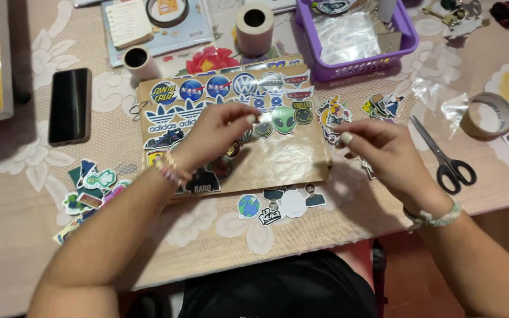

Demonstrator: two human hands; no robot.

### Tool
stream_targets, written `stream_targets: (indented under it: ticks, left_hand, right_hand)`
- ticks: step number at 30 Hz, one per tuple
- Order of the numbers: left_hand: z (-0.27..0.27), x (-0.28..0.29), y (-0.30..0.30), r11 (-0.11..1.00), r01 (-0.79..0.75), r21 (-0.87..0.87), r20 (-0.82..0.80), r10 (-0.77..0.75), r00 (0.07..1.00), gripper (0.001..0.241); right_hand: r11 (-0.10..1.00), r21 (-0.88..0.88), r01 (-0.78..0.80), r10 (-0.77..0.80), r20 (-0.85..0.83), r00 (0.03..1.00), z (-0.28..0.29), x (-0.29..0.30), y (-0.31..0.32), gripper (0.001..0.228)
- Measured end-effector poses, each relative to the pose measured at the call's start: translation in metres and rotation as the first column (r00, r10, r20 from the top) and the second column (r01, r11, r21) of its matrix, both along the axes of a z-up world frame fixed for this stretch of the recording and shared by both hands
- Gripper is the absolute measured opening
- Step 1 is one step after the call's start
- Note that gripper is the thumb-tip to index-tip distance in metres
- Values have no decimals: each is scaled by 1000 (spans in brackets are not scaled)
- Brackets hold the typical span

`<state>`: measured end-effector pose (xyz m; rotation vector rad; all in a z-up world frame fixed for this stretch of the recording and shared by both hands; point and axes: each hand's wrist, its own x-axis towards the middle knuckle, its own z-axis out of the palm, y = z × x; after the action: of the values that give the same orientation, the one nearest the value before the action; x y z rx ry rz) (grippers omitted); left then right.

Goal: Sorting through a variety of stickers and preparing them for packaging using tape and scissors

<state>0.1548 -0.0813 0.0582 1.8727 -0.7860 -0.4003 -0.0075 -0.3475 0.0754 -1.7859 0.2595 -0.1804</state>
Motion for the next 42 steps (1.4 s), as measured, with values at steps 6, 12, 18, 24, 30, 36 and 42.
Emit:
stream_targets:
  ticks: [6, 12, 18, 24, 30, 36, 42]
  left_hand:
    - [-6, 85, -122, 966, -248, -75, -636, 145, 758, 42]
    - [-28, 105, -184, 968, -251, 2, -686, 184, 704, 32]
    - [-20, 102, -190, 961, -271, 52, -734, 221, 643, 12]
    - [-18, 100, -192, 943, -321, -83, -809, 125, 575, 16]
    - [-24, 98, -198, 932, -332, -146, -832, 66, 551, 11]
    - [-17, 89, -192, 936, -326, -131, -852, 62, 521, 17]
    - [-61, 97, -192, 936, -248, -250, -741, -20, 671, 41]
  right_hand:
    - [765, 513, 388, -323, -216, 921, 17, 39, -64, 37]
    - [514, 684, 518, -509, -242, 826, -34, 77, -144, 36]
    - [608, 511, 608, -478, -375, 794, -4, 95, -124, 14]
    - [637, 565, 525, -407, -332, 851, -21, 105, -131, 13]
    - [689, 542, 481, -343, -340, 875, -8, 105, -93, 11]
    - [744, 579, 335, -169, -322, 932, -41, 120, -80, 21]
    - [848, 499, 178, -51, -257, 965, -62, 123, -71, 18]
